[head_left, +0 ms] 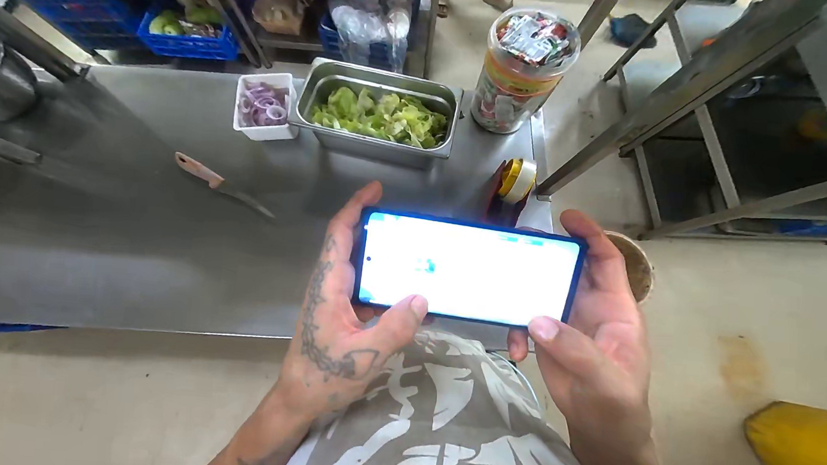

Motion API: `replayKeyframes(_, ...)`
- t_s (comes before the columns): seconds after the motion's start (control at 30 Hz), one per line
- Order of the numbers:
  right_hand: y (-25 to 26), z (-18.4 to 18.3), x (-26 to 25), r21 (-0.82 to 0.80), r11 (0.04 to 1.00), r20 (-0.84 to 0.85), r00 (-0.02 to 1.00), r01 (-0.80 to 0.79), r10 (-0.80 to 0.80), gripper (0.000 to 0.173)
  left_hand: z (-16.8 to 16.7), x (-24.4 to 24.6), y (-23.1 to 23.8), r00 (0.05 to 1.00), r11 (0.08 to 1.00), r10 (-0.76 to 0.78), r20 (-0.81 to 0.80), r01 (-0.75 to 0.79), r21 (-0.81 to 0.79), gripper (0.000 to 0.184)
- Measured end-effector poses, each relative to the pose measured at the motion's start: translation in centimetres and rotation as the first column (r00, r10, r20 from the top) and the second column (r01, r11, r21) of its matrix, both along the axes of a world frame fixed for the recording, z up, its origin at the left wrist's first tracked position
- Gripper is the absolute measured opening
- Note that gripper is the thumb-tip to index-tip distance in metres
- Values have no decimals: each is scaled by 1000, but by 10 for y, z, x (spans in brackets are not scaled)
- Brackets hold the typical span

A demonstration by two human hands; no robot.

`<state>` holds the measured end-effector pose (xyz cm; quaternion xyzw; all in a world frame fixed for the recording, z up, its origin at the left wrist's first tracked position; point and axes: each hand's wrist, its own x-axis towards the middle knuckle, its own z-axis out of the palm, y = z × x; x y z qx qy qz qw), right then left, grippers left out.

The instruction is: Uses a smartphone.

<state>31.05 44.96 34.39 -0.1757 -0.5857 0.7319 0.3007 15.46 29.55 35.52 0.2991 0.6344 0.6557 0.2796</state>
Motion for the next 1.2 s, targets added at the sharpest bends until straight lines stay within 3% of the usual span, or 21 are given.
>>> replayKeyframes(0.2,-1,-3,-1,-4,999,3,999,34,-34,78,-1,0,-1,986,990,-76,151,57,126,81)
replayKeyframes(0.53,5,-3,-8,14,997,139,987,76,-78,68,-6,0,-4,982,990,-89,165,68,125,74)
replayKeyframes(0.67,4,-10,-12,66,982,174,967,177,-186,26,-7,4,-3,982,990,-97,160,80,113,73)
replayKeyframes(0.77,10,-14,-9,20,996,102,990,92,-94,44,-8,2,-3,981,990,-103,164,85,113,75)
replayKeyframes(0.83,10,-13,-7,-5,999,83,996,45,-45,40,-8,0,-3,982,990,-98,162,79,121,75)
replayKeyframes(0.97,9,-9,-7,-6,1000,105,994,13,-12,68,-9,-2,-3,985,989,-94,148,75,130,76)
replayKeyframes(1.03,8,-8,-7,11,999,130,991,33,-34,69,-10,-2,-3,984,987,-99,150,78,139,76)
replayKeyframes(1.1,5,-8,-9,40,995,169,980,97,-102,57,-9,-1,-3,983,987,-107,146,87,136,77)
replayKeyframes(1.2,3,-11,-11,78,985,171,971,156,-167,26,-9,-1,-4,984,988,-113,140,97,117,78)
